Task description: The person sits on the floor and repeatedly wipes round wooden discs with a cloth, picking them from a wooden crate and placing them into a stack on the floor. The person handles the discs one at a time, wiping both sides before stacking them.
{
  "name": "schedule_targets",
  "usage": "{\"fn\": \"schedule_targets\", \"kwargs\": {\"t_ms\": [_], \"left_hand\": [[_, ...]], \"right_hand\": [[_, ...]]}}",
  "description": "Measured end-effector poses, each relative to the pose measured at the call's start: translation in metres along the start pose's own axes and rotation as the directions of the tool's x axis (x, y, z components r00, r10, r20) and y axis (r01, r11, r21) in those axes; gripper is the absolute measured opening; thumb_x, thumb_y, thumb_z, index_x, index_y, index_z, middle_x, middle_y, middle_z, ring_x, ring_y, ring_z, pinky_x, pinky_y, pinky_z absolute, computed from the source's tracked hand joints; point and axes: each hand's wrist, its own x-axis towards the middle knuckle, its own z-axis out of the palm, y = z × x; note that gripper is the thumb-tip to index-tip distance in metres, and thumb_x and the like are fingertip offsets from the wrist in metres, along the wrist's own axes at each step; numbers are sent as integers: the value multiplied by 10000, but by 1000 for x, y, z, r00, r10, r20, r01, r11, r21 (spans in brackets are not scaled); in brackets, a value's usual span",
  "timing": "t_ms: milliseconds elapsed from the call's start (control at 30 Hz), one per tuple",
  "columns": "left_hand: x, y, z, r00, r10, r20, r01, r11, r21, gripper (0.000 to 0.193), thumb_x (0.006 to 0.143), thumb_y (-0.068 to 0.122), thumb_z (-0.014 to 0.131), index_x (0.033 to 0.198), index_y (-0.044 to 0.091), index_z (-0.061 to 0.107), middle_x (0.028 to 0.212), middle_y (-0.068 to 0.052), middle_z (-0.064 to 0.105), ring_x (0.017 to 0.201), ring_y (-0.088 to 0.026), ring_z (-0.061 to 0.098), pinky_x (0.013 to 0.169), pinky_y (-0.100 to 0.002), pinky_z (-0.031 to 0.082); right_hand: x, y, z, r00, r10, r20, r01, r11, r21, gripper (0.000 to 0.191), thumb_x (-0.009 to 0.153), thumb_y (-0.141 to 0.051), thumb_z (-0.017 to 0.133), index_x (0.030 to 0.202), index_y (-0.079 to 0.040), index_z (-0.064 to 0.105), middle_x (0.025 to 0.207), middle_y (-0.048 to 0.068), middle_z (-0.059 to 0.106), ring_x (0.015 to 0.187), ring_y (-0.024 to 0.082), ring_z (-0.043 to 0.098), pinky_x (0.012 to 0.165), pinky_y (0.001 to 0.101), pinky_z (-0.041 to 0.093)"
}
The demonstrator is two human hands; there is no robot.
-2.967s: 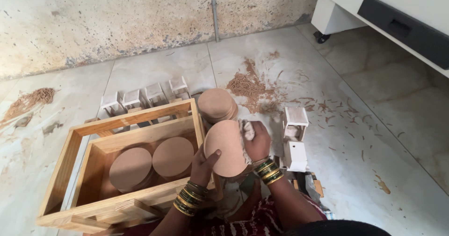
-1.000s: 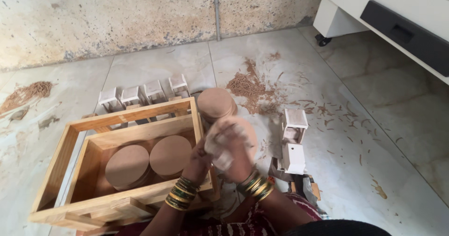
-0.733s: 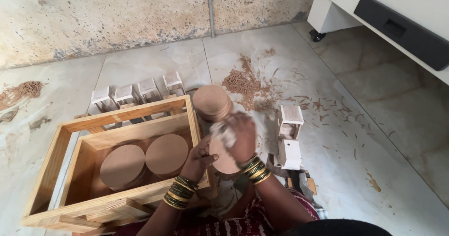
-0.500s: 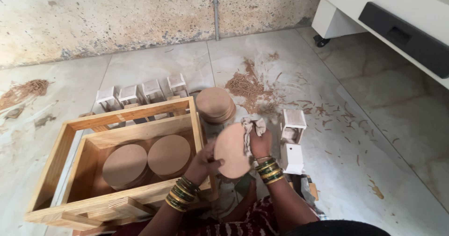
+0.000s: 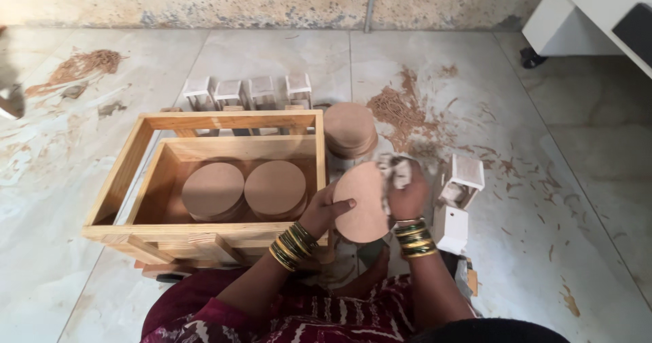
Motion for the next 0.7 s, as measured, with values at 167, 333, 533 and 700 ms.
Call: {"fn": "schedule_targets", "kwargs": {"t_ms": [167,333,533,700], "left_hand": [[-4,35,2,926,84,-368,-118,990,-72,472,936,182,663,1368,17,567,1193,-104,695,1058,-171,652,901,-337,543],[-18,88,-83,672,726,-145,-117,297,948,451,891,171,699,1322,58,627,1191,-239,650,1012,-327,650,847,-389,569],[-13,156,-227,436,279,-855,-8,952,307,543,836,180,761,1349,61,629,1077,-58,716,936,-163,651,830,-320,548],[-35,142,-286,375,320,-870,227,878,421,482,833,235,756,1274,52,690,1149,-119,733,1039,-221,678,908,-351,546]], "right_hand": [[0,76,-3,966,258,-33,-248,953,176,356,948,-231,713,1183,36,722,1126,161,767,1026,246,701,917,369,526],[4,98,6,929,363,-71,-341,915,214,386,967,-244,743,1152,91,694,1117,147,735,1014,208,667,923,364,497],[11,94,31,911,409,47,-409,886,217,355,977,-273,723,1079,68,728,979,104,749,880,197,665,806,365,510],[10,100,47,954,260,152,-275,957,93,293,971,-243,698,1066,30,748,909,84,760,826,163,687,797,336,515]]}}
